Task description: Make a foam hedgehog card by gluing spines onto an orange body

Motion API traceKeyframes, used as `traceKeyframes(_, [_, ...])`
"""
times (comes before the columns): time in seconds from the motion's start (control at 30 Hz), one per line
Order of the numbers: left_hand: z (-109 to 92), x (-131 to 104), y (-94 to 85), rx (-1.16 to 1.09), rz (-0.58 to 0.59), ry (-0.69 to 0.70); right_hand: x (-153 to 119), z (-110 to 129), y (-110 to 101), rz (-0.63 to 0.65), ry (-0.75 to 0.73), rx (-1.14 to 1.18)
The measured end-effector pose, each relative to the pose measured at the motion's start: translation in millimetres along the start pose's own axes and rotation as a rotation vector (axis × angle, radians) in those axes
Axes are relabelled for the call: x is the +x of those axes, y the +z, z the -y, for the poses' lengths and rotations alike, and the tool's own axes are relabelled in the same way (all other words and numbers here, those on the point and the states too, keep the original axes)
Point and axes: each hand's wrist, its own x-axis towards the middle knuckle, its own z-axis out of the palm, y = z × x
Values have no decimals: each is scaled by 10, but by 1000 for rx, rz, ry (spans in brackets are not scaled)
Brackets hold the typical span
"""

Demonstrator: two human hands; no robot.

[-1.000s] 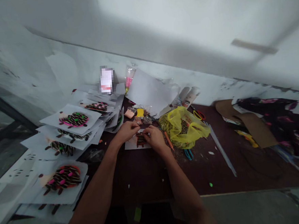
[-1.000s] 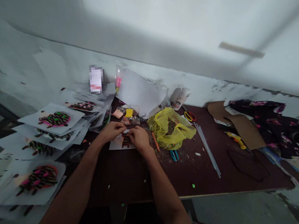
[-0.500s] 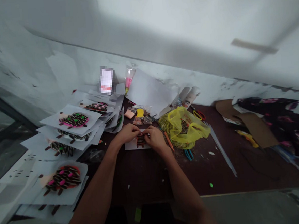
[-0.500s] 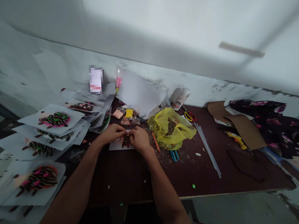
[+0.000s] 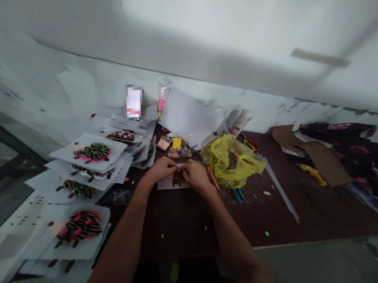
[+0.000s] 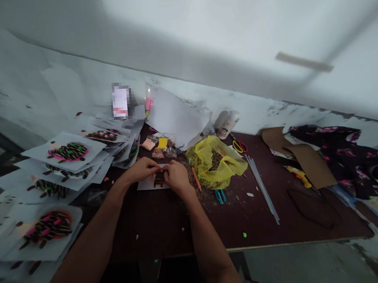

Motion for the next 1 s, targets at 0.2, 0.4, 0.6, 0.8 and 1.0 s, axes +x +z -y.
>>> traceKeyframes(0.2, [-25, -2, -6, 9, -37, 5, 14, -20, 28, -9, -4, 7])
traceKeyframes(0.4, [-40, -18, -1, 63, 27, 18, 11, -25, 31, -10, -16, 22])
traceKeyframes(0.6, [-52, -27, -6, 81, 25, 11, -10, -5, 0, -47, -11, 38])
traceKeyframes(0.8, [-55, -29, -8, 68, 29, 8, -11, -1, -5, -50, -16, 39])
traceKeyframes(1.0, [-50, -25, -17, 57, -39, -11, -7, -2, -5, -24, -5, 33])
